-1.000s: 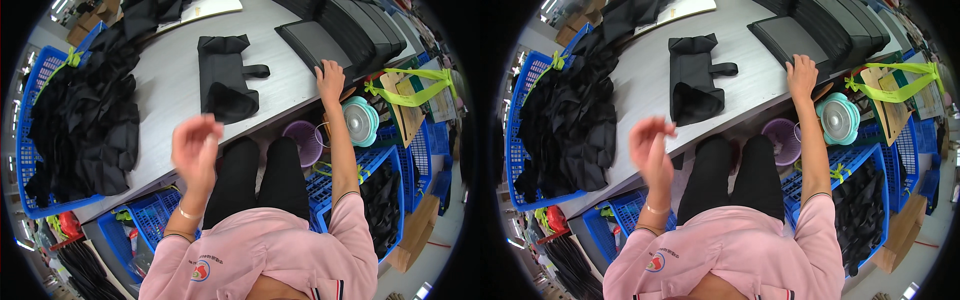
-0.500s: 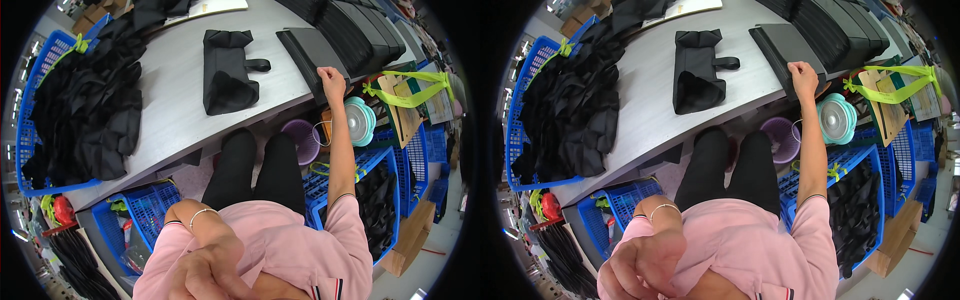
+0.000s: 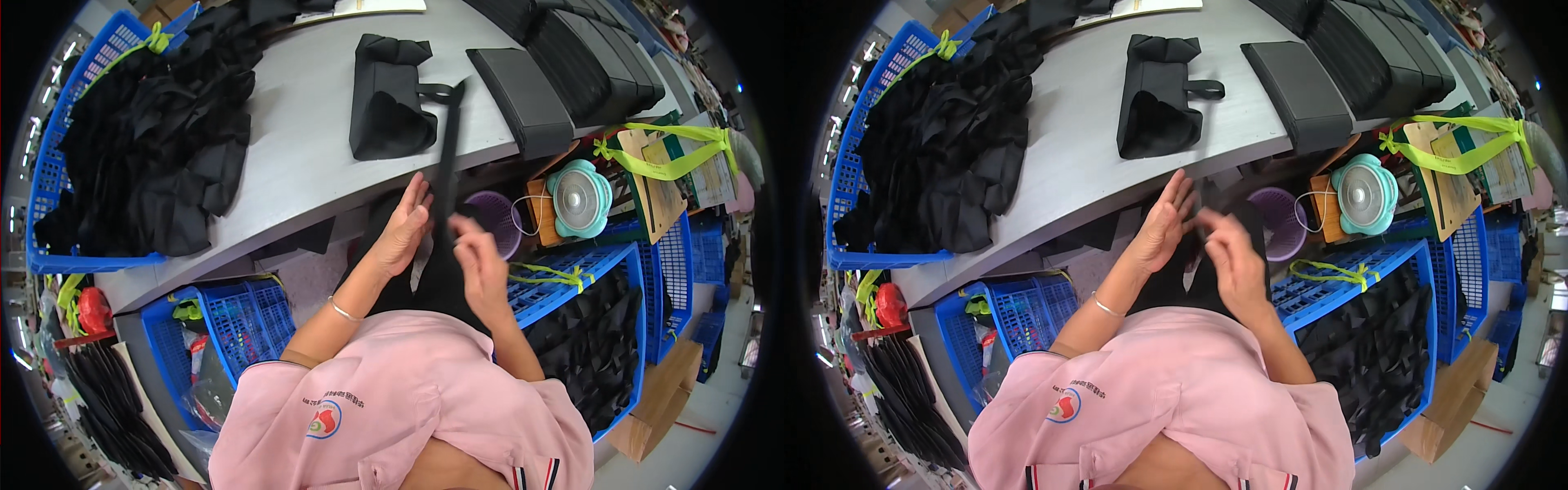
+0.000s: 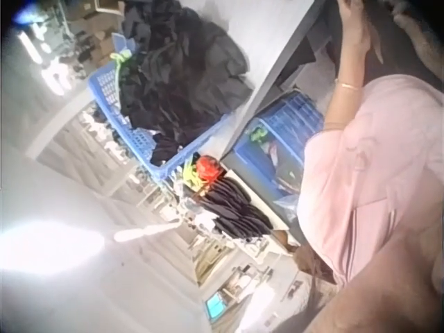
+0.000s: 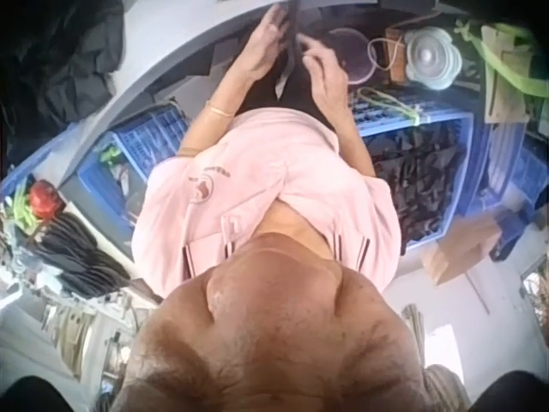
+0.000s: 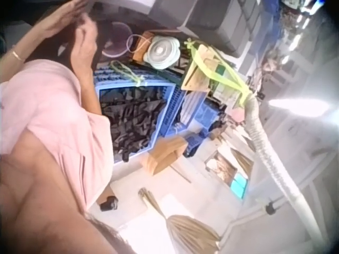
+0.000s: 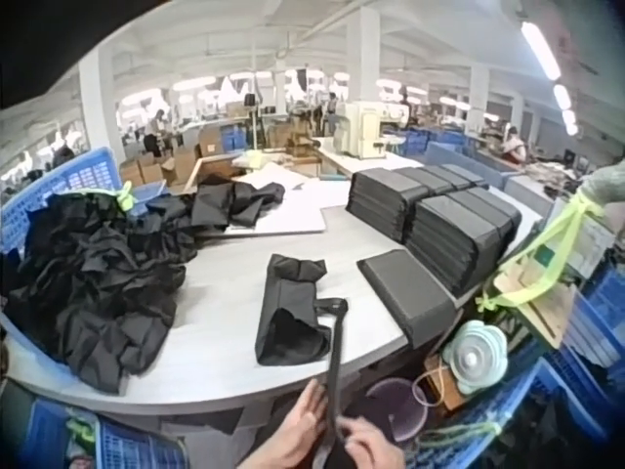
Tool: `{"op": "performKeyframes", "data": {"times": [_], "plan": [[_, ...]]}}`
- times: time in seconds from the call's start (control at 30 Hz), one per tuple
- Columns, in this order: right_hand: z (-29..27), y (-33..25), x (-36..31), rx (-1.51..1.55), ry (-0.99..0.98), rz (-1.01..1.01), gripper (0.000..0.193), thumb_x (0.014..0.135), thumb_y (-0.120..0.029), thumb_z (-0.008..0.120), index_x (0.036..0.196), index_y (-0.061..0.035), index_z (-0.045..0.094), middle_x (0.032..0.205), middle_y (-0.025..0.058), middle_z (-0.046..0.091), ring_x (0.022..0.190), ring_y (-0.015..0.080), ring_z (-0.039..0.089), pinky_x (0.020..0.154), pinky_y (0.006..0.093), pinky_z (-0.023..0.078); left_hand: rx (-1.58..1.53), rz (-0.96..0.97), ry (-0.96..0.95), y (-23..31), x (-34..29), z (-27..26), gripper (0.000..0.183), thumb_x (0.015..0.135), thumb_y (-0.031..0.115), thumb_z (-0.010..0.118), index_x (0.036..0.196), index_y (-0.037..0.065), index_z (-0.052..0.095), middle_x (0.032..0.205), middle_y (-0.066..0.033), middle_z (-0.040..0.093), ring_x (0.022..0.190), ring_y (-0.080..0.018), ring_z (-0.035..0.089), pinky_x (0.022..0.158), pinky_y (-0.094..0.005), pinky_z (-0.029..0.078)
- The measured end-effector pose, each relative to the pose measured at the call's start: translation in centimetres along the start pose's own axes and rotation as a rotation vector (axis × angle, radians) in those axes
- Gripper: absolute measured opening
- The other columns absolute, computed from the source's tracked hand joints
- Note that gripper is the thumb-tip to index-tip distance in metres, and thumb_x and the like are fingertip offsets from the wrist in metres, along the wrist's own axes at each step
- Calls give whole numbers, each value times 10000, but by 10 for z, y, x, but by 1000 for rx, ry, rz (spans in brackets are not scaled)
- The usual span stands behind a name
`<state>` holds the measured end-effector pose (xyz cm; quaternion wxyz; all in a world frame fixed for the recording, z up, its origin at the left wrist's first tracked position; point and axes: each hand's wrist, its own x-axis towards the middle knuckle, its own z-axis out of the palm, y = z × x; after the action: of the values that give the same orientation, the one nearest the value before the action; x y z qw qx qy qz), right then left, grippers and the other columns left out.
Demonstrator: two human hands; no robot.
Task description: Folding black fabric pieces and inserting stiffener boards into pockets at a factory workstation.
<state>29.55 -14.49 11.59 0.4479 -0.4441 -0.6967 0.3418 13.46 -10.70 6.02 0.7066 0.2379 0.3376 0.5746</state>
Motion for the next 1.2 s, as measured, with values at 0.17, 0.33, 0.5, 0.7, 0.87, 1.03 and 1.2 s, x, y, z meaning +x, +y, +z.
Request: {"op": "performKeyframes", "data": {"times": [0.17, 0.33, 0.5, 0.7, 0.87, 1.03, 1.2], "plan": [[13, -5, -45, 322, -137, 313, 134, 1030, -142, 552, 1059, -12, 560, 1114, 78, 674, 881, 71, 541, 804, 213, 445, -134, -101, -394, 17, -18, -9, 889, 762, 463, 839, 1424, 42, 421, 1394, -145, 526, 1352, -304, 480, 1081, -450, 436], [14, -20, -42, 73, 59, 253, 125, 1004, -128, 582, 1009, -9, 617, 837, 62, 639, 716, 119, 576, 659, 264, 472, -248, -108, -180, 28, -35, -5, 623, 843, 307, 788, 1337, 28, 532, 1310, -146, 611, 1214, -360, 598, 1082, -498, 464], [19, -24, -41, -27, 113, 233, 117, 994, -130, 605, 981, -14, 613, 766, 59, 611, 633, 125, 566, 601, 269, 465, -264, -75, -40, 33, -45, -4, 356, 841, 158, 787, 1121, 5, 629, 1057, -144, 702, 997, -308, 701, 924, -459, 576], [23, -27, -28, -435, 213, -107, 473, 852, -237, 765, 1207, 1, 564, 1128, 174, 607, 1012, 315, 602, 888, 398, 480, -161, -52, 115, 39, -44, -4, 299, 837, 129, 783, 1061, -10, 642, 997, -144, 709, 890, -281, 715, 845, -436, 605], [24, 1, -29, 62, -180, 364, 488, 952, -221, 644, 1363, 4, 504, 1158, 178, 679, 1052, 271, 665, 925, 325, 506, 86, -128, -5, 28, -34, -1, 354, 857, 153, 774, 1137, -24, 647, 1097, -168, 700, 934, -207, 690, 852, -330, 555], [19, 29, -12, 346, -129, 445, 454, 985, -189, 611, 1381, 10, 515, 1250, 52, 627, 1126, 119, 566, 977, 272, 446, 747, 510, 306, 40, 19, -26, 306, 905, 195, 715, 1160, 28, 685, 1428, -146, 498, 1211, -267, 542, 989, -344, 449], [20, 56, 21, 360, -236, 429, 494, 991, -192, 576, 1435, 0, 476, 1257, 102, 653, 1111, 138, 596, 977, 276, 453, 1567, 846, 390, 85, 92, -64, 240, 836, 3, 632, 1049, 42, 737, 1381, -120, 553, 1108, -334, 529, 955, -395, 458]]}}
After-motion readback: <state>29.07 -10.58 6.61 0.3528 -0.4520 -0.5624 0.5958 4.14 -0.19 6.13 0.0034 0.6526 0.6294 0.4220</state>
